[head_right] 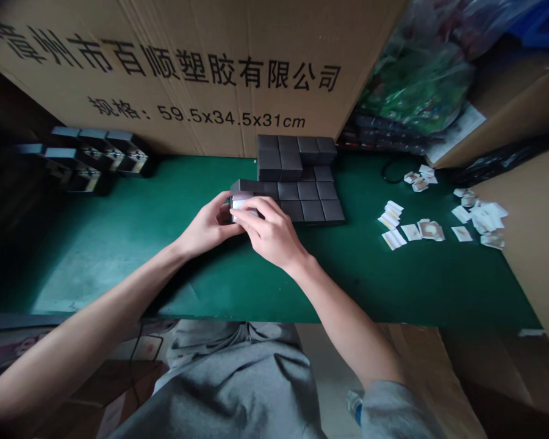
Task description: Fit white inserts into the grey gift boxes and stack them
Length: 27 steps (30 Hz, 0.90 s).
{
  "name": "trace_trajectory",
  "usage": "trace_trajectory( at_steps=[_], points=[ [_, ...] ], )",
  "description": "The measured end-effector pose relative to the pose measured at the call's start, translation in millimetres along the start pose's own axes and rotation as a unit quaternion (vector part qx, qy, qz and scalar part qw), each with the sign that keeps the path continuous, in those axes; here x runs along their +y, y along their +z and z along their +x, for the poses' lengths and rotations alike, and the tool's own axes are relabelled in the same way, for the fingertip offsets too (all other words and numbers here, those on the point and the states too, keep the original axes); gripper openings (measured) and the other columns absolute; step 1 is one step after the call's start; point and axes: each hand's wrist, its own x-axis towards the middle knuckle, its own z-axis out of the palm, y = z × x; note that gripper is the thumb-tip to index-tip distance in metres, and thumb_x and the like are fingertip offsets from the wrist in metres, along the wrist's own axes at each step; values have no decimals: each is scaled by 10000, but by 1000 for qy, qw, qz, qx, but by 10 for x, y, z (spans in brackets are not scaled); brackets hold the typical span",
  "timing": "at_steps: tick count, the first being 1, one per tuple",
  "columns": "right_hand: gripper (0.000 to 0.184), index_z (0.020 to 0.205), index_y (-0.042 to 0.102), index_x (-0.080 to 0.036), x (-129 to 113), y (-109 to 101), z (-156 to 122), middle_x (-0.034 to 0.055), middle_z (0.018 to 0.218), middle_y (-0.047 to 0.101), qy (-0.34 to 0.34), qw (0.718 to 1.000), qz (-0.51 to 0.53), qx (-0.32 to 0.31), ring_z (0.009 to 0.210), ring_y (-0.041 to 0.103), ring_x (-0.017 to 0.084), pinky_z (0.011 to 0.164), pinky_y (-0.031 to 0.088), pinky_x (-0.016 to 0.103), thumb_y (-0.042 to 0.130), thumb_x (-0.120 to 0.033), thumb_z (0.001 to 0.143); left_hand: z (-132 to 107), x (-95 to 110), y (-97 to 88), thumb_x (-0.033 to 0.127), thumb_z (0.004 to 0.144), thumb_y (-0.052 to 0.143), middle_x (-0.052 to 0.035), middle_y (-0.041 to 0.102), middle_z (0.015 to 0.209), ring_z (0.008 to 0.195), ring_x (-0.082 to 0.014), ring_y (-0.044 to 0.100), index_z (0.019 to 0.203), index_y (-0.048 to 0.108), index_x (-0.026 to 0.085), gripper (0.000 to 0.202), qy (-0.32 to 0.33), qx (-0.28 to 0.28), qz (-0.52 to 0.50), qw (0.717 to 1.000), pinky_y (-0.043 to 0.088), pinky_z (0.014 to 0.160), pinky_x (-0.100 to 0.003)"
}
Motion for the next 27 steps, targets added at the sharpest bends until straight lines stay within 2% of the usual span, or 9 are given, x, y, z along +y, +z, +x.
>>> trace_trajectory(
  at_steps=[6, 14, 21, 27],
  points=[
    [291, 1235, 753, -252, 20, -22, 18, 85, 1159, 757, -15, 1000, -12, -8, 1109, 703, 222, 990, 627, 423, 529, -192, 1059, 6, -26, -5, 315, 764, 831, -83, 730, 1087, 971, -244, 729, 1192, 537, 162, 541, -6, 8, -8, 1000, 601, 818, -354],
    [266, 1194, 757, -246, 10, 5, -10, 87, 1142, 760, -46, 998, -45, 11, 1122, 707, 226, 971, 642, 397, 573, -146, 1029, -11, -2, -10, 289, 755, 820, -127, 731, 1207, 1085, -284, 730, 1250, 537, 144, 588, -18, 4, -14, 1000, 600, 937, -410],
    [214, 1093, 787, -270, 4, -8, -14, 68, 1037, 744, -12, 999, -49, 13, 1024, 696, 225, 920, 636, 423, 612, -174, 1017, -17, 14, -2, 303, 769, 820, -134, 742, 1193, 1058, -285, 737, 1356, 529, 142, 674, -27, 7, -9, 1000, 614, 900, -412],
    [202, 1070, 790, -292, -9, -2, -22, 50, 1017, 752, -15, 998, -50, 24, 1016, 696, 226, 918, 639, 421, 624, -188, 1015, -12, 0, -11, 283, 759, 822, -132, 757, 1158, 1025, -282, 743, 1315, 542, 143, 638, -40, -4, -27, 999, 621, 860, -400]
  ],
)
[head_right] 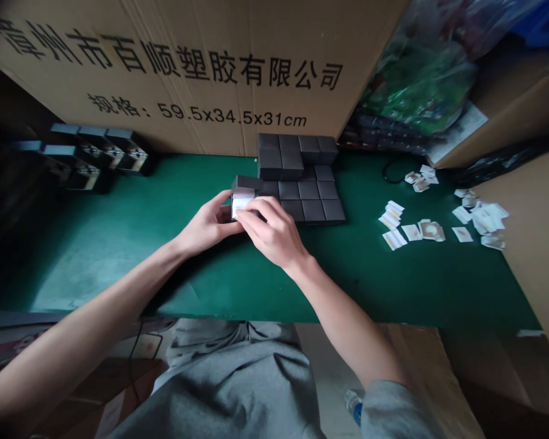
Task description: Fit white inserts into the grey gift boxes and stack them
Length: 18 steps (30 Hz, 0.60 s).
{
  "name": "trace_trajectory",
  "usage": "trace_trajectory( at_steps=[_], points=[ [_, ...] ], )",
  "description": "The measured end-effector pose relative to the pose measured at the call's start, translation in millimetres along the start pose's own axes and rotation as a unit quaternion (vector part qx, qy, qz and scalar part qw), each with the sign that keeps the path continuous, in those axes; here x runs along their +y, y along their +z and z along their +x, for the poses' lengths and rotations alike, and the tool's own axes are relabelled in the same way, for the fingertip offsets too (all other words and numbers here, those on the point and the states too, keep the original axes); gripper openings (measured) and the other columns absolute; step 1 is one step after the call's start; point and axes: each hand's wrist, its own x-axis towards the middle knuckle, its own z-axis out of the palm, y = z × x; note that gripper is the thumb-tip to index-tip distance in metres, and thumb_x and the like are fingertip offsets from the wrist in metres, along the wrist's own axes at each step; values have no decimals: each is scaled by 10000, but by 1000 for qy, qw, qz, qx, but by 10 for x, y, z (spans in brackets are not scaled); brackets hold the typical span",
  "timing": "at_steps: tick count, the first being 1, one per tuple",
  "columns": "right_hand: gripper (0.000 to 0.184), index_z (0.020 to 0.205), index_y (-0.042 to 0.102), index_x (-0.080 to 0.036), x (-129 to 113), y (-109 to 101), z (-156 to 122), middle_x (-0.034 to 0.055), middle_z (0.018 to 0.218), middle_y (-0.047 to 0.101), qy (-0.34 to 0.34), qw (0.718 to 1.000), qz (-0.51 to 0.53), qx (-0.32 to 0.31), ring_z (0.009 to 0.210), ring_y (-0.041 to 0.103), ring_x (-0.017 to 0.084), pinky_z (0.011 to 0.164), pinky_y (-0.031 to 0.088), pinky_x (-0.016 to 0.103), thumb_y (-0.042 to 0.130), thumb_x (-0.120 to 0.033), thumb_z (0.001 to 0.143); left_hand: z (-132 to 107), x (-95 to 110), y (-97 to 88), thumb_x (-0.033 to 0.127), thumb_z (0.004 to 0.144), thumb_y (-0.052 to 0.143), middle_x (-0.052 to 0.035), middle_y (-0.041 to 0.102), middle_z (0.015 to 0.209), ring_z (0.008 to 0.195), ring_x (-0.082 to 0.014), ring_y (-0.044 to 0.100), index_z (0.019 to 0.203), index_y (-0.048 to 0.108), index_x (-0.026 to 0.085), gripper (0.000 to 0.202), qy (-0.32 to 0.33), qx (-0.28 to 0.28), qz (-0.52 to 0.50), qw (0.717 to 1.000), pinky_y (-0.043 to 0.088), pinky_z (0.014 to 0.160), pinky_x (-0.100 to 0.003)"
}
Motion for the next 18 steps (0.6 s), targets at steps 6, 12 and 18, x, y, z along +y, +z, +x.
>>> trace_trajectory(
  at_steps=[6, 12, 18],
  points=[
    [140, 968, 812, -276, -70, 14, 31, 44, 932, 782, 36, 998, 3, 42, 917, 683, 225, 820, 649, 429, 687, -216, 989, -3, 19, 9, 284, 735, 846, -111, 762, 1113, 981, -257, 742, 1265, 543, 149, 626, -3, -1, -17, 1000, 614, 841, -375],
    [148, 968, 811, -260, -105, 23, 29, 59, 977, 771, 88, 995, 43, 30, 897, 691, 215, 834, 632, 436, 669, -228, 998, -6, 42, 16, 287, 761, 839, -86, 763, 1086, 974, -249, 746, 1234, 555, 172, 563, 13, -8, -20, 1000, 619, 828, -362],
    [103, 985, 791, -249, -127, -16, 47, 65, 1074, 747, 133, 985, 91, 57, 989, 731, 205, 909, 642, 401, 691, -274, 993, -10, 83, 24, 223, 738, 852, -83, 736, 1235, 1166, -277, 706, 1283, 562, 212, 617, 11, 8, -116, 993, 571, 1048, -440]
  ],
)
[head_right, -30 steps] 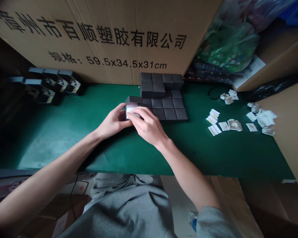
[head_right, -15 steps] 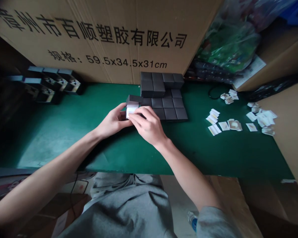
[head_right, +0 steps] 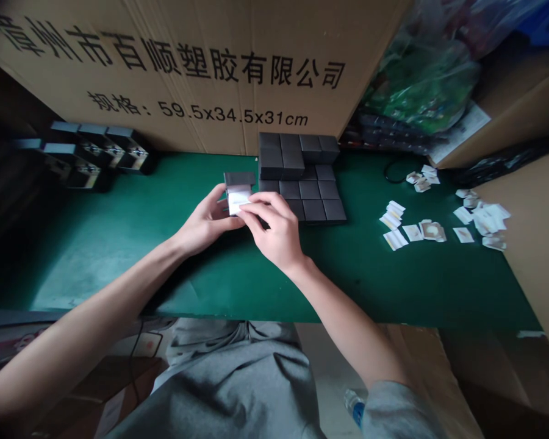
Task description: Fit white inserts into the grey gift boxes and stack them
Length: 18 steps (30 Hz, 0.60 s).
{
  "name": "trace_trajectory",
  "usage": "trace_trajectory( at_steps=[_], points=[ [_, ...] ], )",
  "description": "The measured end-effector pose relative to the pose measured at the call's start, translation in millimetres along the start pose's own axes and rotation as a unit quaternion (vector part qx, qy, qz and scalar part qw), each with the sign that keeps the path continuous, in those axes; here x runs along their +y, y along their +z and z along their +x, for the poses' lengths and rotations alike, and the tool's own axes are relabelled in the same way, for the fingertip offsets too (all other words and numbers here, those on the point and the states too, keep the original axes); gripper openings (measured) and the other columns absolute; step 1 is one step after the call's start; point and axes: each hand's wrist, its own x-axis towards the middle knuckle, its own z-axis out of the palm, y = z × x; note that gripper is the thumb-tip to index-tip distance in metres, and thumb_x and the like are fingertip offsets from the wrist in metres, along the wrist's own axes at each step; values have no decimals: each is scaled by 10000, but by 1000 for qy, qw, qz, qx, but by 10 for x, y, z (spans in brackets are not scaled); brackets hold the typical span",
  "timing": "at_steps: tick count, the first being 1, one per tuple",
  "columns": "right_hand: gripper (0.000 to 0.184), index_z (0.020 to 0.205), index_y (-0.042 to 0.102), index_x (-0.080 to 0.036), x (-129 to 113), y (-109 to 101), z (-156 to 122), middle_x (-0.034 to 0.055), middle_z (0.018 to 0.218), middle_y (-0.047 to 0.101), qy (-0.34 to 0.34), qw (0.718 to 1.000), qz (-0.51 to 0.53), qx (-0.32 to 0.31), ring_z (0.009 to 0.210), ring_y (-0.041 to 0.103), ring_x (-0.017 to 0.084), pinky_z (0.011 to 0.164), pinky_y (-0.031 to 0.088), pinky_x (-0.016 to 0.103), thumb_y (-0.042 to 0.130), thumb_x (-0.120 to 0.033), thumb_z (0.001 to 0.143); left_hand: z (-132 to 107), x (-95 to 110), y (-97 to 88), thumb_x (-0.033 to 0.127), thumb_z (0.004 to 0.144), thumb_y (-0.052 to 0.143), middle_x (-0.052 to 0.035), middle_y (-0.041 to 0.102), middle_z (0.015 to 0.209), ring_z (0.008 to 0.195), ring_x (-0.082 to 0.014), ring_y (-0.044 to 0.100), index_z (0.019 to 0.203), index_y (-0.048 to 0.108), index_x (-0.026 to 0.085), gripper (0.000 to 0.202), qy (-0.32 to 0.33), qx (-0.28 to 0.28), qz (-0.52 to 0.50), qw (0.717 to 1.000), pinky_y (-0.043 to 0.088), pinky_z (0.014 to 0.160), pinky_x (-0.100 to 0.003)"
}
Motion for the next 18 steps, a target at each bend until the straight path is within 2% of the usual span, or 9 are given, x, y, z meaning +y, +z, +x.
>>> trace_trajectory(
  at_steps=[4, 7, 12, 18],
  points=[
    [134, 1031, 766, -242, 33, 11, 17, 52, 1070, 720, 73, 992, 105, 22, 933, 740, 167, 858, 659, 326, 705, -352, 987, 9, 26, 11, 261, 825, 779, -61, 702, 1352, 1308, -285, 642, 1299, 586, 251, 511, -31, 5, -138, 990, 476, 1175, -511],
    [191, 1033, 746, -236, 91, 34, 36, 38, 1008, 732, 140, 977, 157, 35, 910, 750, 164, 829, 661, 300, 755, -406, 944, 13, 19, 13, 348, 897, 754, -42, 706, 1337, 1310, -269, 641, 1265, 627, 260, 399, -49, 0, -182, 982, 482, 1176, -497],
    [261, 1031, 730, -226, 139, 30, 65, 48, 983, 787, 218, 954, 206, 29, 915, 776, 190, 814, 667, 313, 790, -445, 902, 13, -46, 1, 357, 877, 833, -29, 739, 1226, 1204, -218, 689, 1259, 634, 280, 438, -14, -20, -141, 990, 561, 1083, -388],
    [226, 1008, 740, -217, 130, -3, 70, 46, 942, 785, 208, 962, 179, 18, 852, 772, 203, 796, 660, 350, 774, -420, 916, 25, -93, -29, 357, 836, 874, -51, 729, 1155, 1075, -209, 714, 1237, 631, 248, 482, 24, -26, -87, 996, 620, 942, -325]
  ],
)
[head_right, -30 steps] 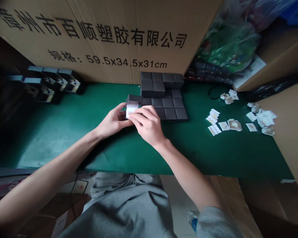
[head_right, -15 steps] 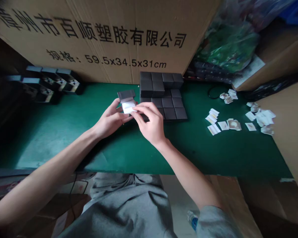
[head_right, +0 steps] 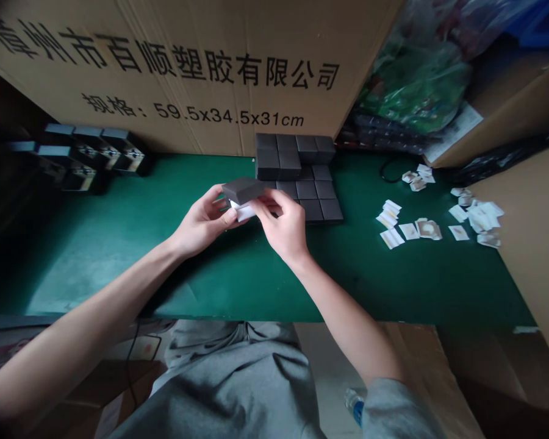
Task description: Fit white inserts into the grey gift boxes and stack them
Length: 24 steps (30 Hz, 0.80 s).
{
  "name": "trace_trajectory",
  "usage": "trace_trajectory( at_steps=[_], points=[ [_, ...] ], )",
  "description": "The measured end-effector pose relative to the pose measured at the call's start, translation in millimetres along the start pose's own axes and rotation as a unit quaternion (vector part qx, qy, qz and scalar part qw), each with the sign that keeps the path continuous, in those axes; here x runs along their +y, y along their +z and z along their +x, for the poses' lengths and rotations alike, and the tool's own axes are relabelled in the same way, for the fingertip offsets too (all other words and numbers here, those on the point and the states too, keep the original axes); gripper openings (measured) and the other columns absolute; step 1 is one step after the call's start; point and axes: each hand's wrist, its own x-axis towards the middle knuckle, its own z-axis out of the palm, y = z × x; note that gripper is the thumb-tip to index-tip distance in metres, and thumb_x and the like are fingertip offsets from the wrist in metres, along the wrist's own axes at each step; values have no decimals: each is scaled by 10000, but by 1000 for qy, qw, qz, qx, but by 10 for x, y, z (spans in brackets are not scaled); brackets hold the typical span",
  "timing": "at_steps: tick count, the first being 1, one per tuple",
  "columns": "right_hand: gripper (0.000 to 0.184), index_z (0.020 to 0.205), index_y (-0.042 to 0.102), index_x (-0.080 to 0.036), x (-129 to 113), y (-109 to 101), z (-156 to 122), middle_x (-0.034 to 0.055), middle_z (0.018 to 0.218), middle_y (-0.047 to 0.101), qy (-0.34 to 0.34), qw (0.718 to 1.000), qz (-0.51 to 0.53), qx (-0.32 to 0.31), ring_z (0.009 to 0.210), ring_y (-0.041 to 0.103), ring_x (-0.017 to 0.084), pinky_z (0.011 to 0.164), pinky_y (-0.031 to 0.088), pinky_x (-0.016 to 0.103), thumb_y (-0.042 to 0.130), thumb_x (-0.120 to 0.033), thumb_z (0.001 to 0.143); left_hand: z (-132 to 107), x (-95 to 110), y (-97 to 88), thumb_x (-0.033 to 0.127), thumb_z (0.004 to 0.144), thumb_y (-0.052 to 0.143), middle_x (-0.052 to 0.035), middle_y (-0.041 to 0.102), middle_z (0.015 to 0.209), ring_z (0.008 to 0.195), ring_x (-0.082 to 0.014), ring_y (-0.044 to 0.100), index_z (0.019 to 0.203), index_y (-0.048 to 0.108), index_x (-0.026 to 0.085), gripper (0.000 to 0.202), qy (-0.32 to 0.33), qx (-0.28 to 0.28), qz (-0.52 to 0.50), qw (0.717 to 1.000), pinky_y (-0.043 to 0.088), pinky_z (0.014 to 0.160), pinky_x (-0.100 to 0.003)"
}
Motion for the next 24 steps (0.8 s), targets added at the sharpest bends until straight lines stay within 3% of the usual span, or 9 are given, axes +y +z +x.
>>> trace_trajectory(
  at_steps=[5, 17, 24],
  points=[
    [198, 980, 753, -208, -23, -11, 3, 55, 949, 787, -20, 1000, -12, 0, 858, 771, 206, 797, 651, 350, 765, -398, 926, 5, -24, -11, 342, 809, 893, -52, 713, 1145, 1027, -198, 703, 1243, 648, 247, 507, 15, 16, 11, 1000, 627, 871, -291],
    [236, 998, 747, -210, -22, -57, 11, 55, 1005, 813, 9, 999, -9, -47, 902, 785, 209, 838, 658, 374, 740, -440, 944, -6, 52, 21, 347, 759, 936, -57, 773, 1191, 1147, -251, 741, 1233, 690, 243, 544, -62, 7, -61, 996, 632, 978, -349],
    [195, 1013, 764, -206, -14, -39, -4, 61, 1043, 791, -14, 999, -20, -28, 930, 779, 201, 827, 651, 340, 726, -389, 957, 10, 22, 3, 336, 758, 941, -50, 792, 1176, 1125, -225, 753, 1282, 696, 257, 583, -73, 1, -72, 995, 629, 972, -313]
  ],
)
